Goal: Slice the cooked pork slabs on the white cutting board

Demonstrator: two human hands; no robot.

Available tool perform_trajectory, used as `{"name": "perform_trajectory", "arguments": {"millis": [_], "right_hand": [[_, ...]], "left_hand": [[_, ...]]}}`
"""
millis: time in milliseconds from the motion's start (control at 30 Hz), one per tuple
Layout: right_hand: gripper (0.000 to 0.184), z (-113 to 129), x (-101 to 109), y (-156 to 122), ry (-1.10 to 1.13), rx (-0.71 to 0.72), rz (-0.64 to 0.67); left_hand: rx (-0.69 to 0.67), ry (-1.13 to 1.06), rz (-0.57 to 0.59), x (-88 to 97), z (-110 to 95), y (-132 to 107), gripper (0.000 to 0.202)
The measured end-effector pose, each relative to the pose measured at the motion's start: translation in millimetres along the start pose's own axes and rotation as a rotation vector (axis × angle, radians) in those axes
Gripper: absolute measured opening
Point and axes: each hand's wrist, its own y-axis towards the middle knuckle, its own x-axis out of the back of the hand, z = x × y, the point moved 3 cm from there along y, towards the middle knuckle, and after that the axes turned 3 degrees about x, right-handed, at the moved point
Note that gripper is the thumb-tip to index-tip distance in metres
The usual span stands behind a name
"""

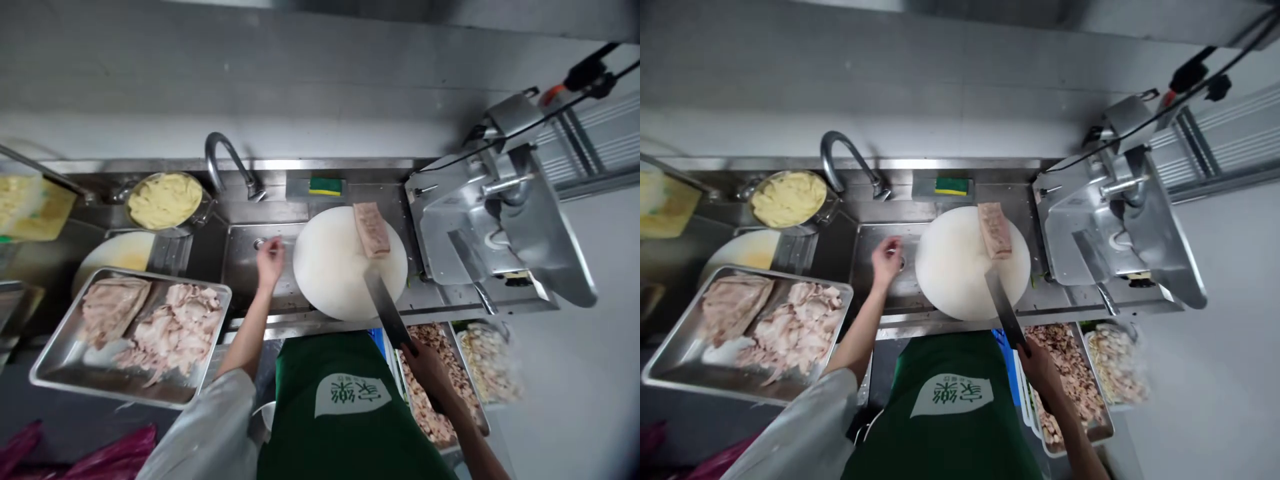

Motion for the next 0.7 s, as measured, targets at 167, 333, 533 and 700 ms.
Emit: {"name": "perform_trajectory", "arguments": {"millis": [167, 333, 533, 700], "right_hand": [[0.039, -67.0, -1.7, -17.9, 0.184, -0.145, -0.056], [0.04, -109.9, -5.4, -27.0, 0.327, -0.227, -0.107], [0.039, -128.1, -10.7, -15.4, 0.406, -0.268, -0.081], [0.037, -119.9, 7.5, 14.1, 0.363, -0.197, -0.01]], "left_hand": [[0.224, 0.081, 0.49, -199.9, -79.9, -0.1, 0.083], [0.323, 0.546, 0.421, -311.6, -131.1, -25.3, 0.121], [0.242, 0.669, 0.533, -289.6, -120.6, -8.3, 0.117], [0.146, 0.647, 0.598, -208.9, -87.0, -16.9, 0.102]]}}
